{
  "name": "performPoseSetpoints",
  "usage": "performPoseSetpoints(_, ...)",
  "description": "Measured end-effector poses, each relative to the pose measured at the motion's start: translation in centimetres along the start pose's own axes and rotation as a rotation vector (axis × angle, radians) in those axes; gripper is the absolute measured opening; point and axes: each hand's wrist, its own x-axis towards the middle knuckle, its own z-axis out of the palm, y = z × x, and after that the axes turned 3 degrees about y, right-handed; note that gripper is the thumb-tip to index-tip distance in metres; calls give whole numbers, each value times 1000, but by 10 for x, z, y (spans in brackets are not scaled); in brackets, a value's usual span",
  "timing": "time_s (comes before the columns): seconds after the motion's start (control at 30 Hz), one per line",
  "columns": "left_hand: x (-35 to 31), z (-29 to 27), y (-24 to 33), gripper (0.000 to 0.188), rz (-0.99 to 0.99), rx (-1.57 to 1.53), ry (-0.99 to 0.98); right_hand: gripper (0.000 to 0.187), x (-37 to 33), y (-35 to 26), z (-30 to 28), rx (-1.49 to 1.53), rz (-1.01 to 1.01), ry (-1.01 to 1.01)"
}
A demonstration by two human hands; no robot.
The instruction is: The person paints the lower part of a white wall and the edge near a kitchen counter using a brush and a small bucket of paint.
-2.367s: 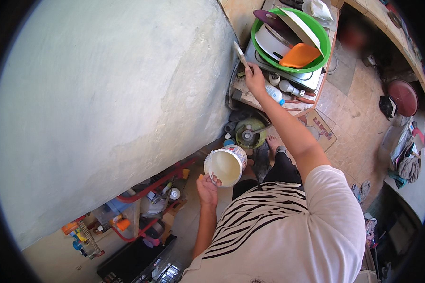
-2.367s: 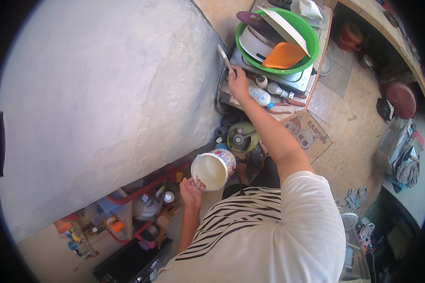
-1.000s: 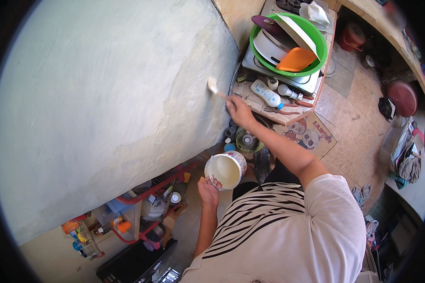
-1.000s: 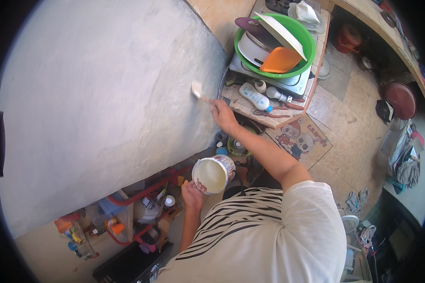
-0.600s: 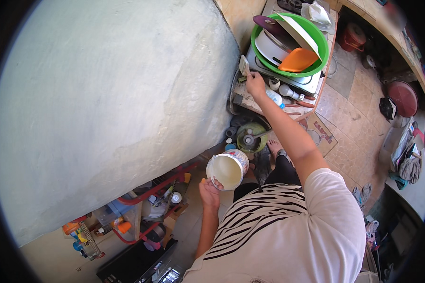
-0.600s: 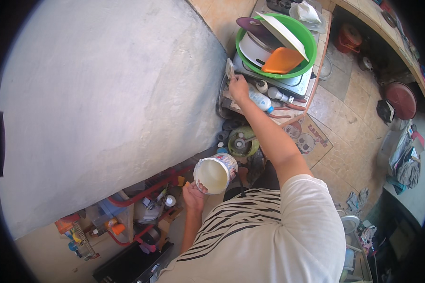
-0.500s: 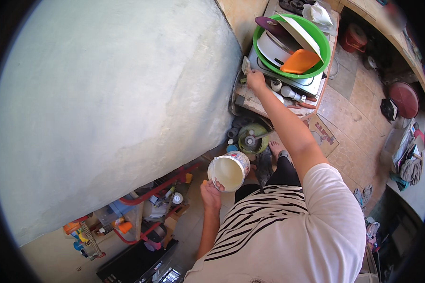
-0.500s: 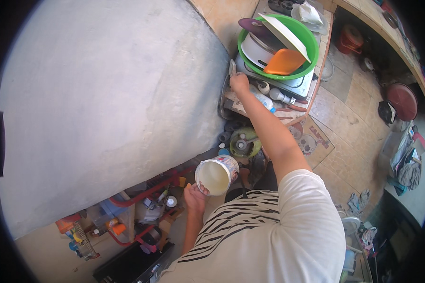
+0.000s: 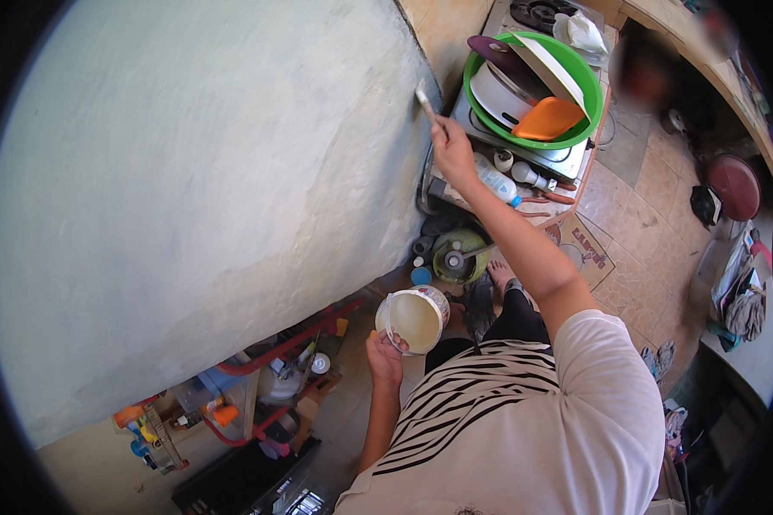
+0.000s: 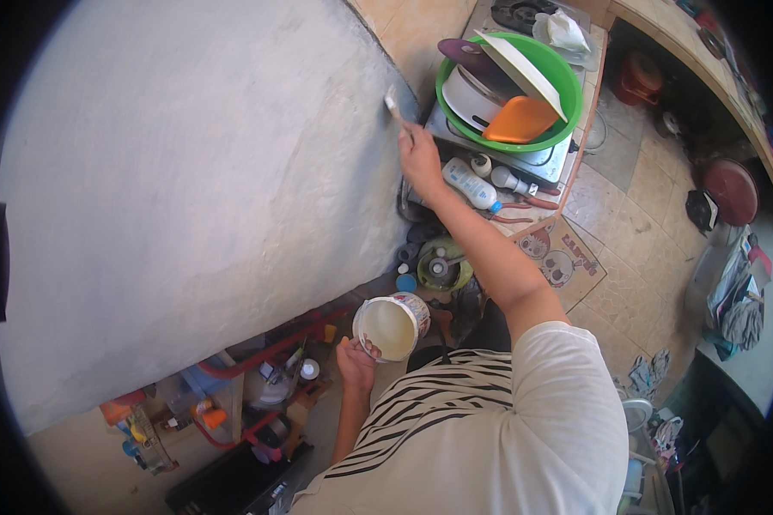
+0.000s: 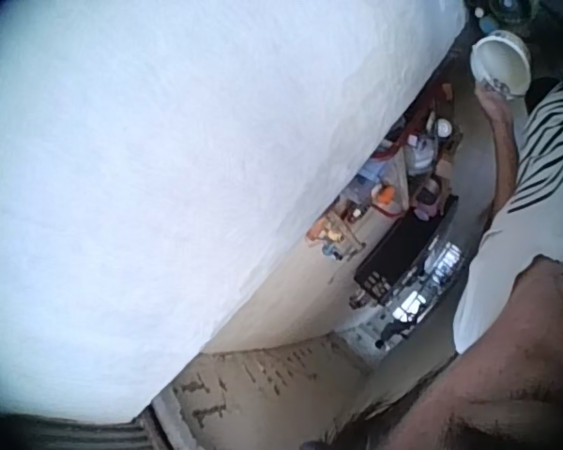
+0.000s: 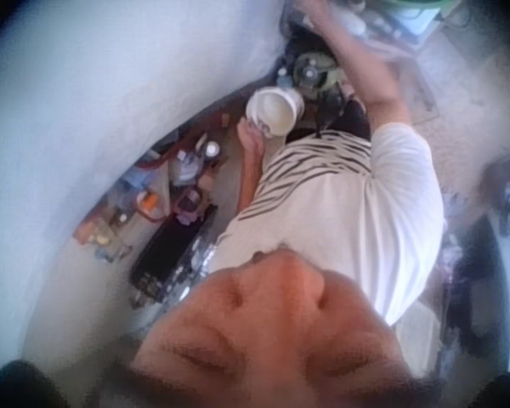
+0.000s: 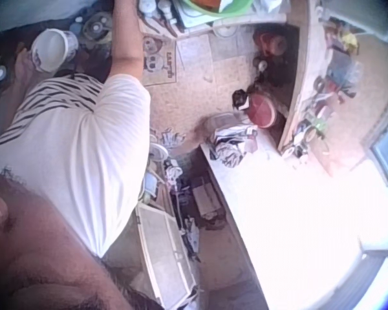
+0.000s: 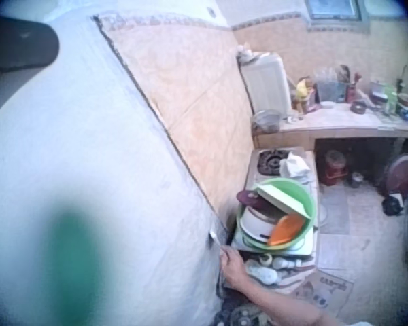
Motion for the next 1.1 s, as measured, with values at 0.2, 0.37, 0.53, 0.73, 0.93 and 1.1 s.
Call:
performPoseSetpoints(0.2,6,3,4,44,3,25,-56,31,-76,4,-29,90,-13,-300)
performPoseSetpoints(0.37,4,7,6,45,31,14,-24,28,-48,12,-48,32,-8,-165)
performPoseSetpoints(0.53,2,11,8,46,26,47,-45,26,20,16,-26,4,25,-7)
performPoseSetpoints(0.73,1,14,4,47,34,39,-8,26,-24,13,-14,56,-42,-139)
performPoseSetpoints(0.93,4,6,-1,46,5,51,-19,27,-106,5,-45,96,20,-489)
performPoseSetpoints(1.1,4,5,2,45,6,55,-29,25,-64,28,-50,-6,53,-221)
